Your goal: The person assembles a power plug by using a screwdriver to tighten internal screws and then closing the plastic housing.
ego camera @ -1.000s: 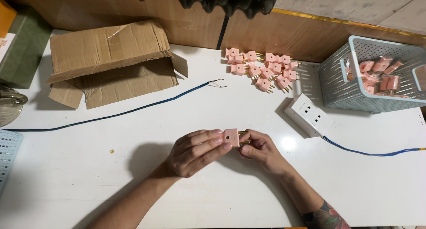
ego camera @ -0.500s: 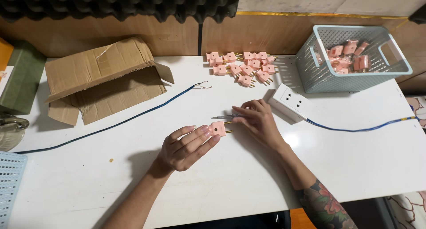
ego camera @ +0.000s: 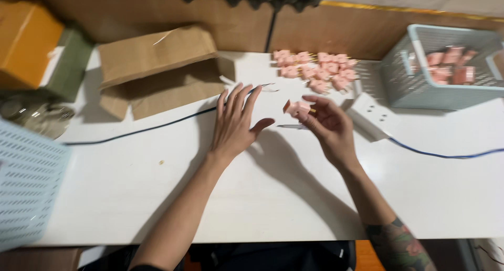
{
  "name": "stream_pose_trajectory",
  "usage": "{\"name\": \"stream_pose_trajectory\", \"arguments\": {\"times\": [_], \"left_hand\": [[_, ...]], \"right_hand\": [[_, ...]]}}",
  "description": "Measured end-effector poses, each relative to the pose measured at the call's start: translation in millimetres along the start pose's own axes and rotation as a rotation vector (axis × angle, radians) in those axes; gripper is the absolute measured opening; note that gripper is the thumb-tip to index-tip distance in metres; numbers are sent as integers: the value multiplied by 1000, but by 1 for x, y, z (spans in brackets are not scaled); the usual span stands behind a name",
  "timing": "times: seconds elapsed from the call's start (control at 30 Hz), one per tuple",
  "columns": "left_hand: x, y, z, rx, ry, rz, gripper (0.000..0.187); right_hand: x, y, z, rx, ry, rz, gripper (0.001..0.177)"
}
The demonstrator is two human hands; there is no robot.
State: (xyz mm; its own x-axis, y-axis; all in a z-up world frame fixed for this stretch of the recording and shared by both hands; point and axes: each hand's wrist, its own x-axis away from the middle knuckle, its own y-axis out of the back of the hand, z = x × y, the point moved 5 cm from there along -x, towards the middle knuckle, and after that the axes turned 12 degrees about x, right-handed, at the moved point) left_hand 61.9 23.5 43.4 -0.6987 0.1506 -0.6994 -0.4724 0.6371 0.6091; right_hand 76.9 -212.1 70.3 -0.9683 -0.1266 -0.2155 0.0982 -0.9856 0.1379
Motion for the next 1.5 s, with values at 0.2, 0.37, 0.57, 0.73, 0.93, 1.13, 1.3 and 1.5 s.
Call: {"name": "stream_pose_trajectory", "arguments": {"times": [0.2, 0.37, 0.57, 0.73, 0.93, 1.13, 1.3, 1.5], "left_hand": [[32, -38, 58, -219, 278, 156, 90], [45, -53, 97, -298, 280, 323, 53], [35, -46, 78, -284, 471, 366, 87], [40, -66, 74, -348, 681, 444, 103], [33, -67, 80, -289, 729, 605, 102], [34, -72, 83, -233, 740, 618, 103], [39, -73, 83, -223, 662, 490, 103], [50, -81, 93, -135, 473, 145, 83]], "right_hand": [[-32, -113, 49, 318, 131, 286, 28], [-77, -246, -18, 398, 126, 430, 32], [-111, -346, -24, 530, 167, 454, 30], [-145, -388, -55, 605, 179, 398, 49], [-165, -421, -109, 900, -88, 497, 52], [-170, -426, -121, 915, 20, 502, 48], [-165, -428, -99, 919, 149, 497, 44], [-92, -354, -60, 963, 157, 680, 59]]}}
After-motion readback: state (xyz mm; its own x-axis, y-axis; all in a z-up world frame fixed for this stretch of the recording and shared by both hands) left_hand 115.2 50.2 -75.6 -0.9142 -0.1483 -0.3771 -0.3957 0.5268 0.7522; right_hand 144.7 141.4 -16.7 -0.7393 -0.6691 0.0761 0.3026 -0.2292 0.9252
